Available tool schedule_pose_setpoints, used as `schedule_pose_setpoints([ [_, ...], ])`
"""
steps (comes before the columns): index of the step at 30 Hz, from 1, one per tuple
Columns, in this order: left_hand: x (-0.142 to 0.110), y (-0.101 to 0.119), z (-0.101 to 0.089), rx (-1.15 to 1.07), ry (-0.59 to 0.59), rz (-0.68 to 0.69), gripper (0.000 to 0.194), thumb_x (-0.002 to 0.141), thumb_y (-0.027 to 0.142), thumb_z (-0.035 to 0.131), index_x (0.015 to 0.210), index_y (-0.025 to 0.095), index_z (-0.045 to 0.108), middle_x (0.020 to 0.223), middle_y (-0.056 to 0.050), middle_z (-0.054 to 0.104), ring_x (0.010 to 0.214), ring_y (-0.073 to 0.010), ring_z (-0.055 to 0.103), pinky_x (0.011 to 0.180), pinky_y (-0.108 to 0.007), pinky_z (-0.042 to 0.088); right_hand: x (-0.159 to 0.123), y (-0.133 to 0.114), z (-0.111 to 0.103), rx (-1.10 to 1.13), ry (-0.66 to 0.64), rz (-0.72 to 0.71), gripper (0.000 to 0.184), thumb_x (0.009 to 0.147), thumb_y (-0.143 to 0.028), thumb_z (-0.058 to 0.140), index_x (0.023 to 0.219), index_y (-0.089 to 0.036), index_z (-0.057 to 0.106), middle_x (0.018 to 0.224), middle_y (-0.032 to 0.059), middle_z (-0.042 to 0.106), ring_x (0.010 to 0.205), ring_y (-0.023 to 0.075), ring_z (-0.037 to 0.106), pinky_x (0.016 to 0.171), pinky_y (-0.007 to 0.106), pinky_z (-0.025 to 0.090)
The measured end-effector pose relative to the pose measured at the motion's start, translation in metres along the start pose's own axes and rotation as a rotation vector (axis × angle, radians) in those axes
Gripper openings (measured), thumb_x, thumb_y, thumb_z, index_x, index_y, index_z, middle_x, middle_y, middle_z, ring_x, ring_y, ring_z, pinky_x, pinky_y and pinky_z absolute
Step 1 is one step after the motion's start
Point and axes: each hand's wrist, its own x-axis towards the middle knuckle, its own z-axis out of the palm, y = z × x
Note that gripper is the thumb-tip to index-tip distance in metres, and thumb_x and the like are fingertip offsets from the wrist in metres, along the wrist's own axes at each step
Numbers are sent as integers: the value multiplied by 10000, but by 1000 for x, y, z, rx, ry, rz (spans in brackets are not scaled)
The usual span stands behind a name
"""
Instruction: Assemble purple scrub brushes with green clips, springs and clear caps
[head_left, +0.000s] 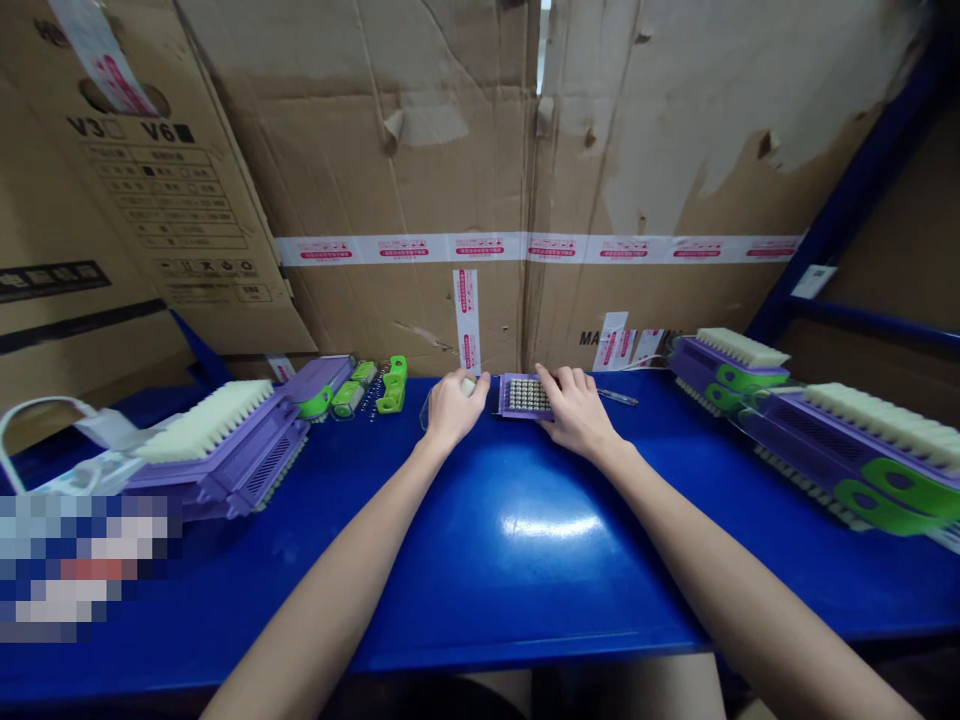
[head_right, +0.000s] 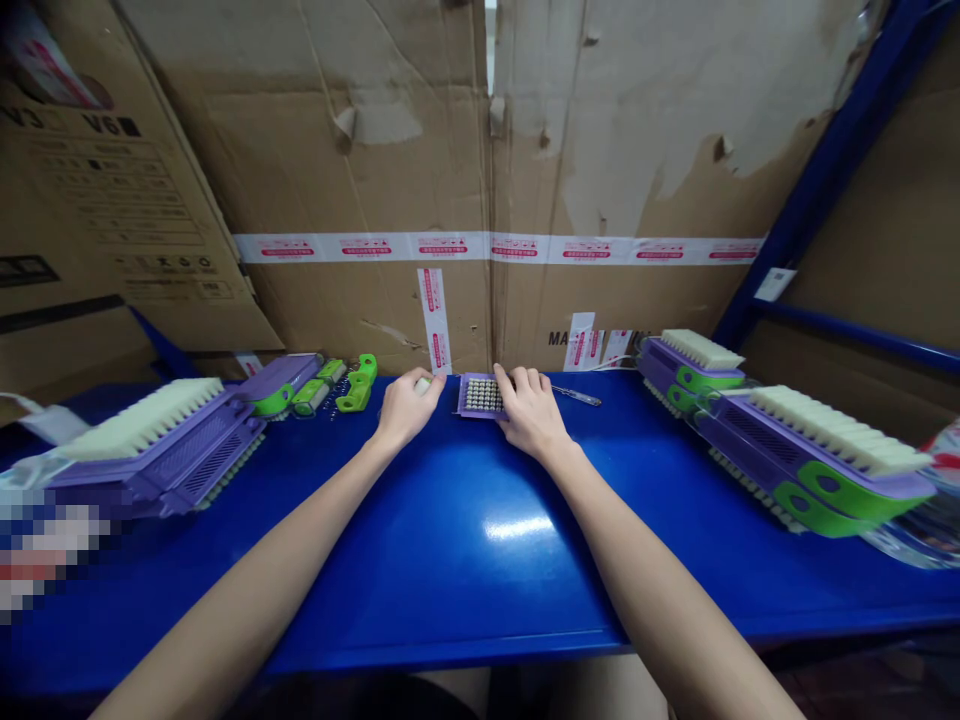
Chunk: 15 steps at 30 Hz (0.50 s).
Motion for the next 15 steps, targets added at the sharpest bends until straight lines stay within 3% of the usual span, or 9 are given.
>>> schedule_pose_setpoints([
  [3,-2,1,2,-149,-76,-51,260,816,374,463,788,189,642,709,-29,653,690,-175,596,623,-242,381,0,-4,-2,-27,8,11,722,721,-284,623,1357,-65,362,1078,191,505,963,330,427,815,448,368],
  [8,-4,0,4,-261,-141,-52,246,793,300,432,810,171,641,691,-14,628,696,-168,579,631,-247,384,0,-6,-5,-3,-8,25,527,704,-260,610,1199,-113,501,1101,168,493,1015,316,406,912,447,301],
  [11,-4,-3,11,-285,-119,-36,215,781,282,474,829,165,648,816,-45,662,783,-185,596,717,-272,415,0,-5,-5,12,-27,21,530,682,-244,619,1174,-94,491,1190,194,474,1076,323,393,964,448,260],
  [15,0,-12,27,-408,-54,-55,226,760,292,579,926,159,656,946,-95,673,872,-213,613,802,-308,439,1,-6,-6,25,-59,20,522,687,-233,614,1169,-90,474,1248,202,476,1113,328,397,945,422,286],
])
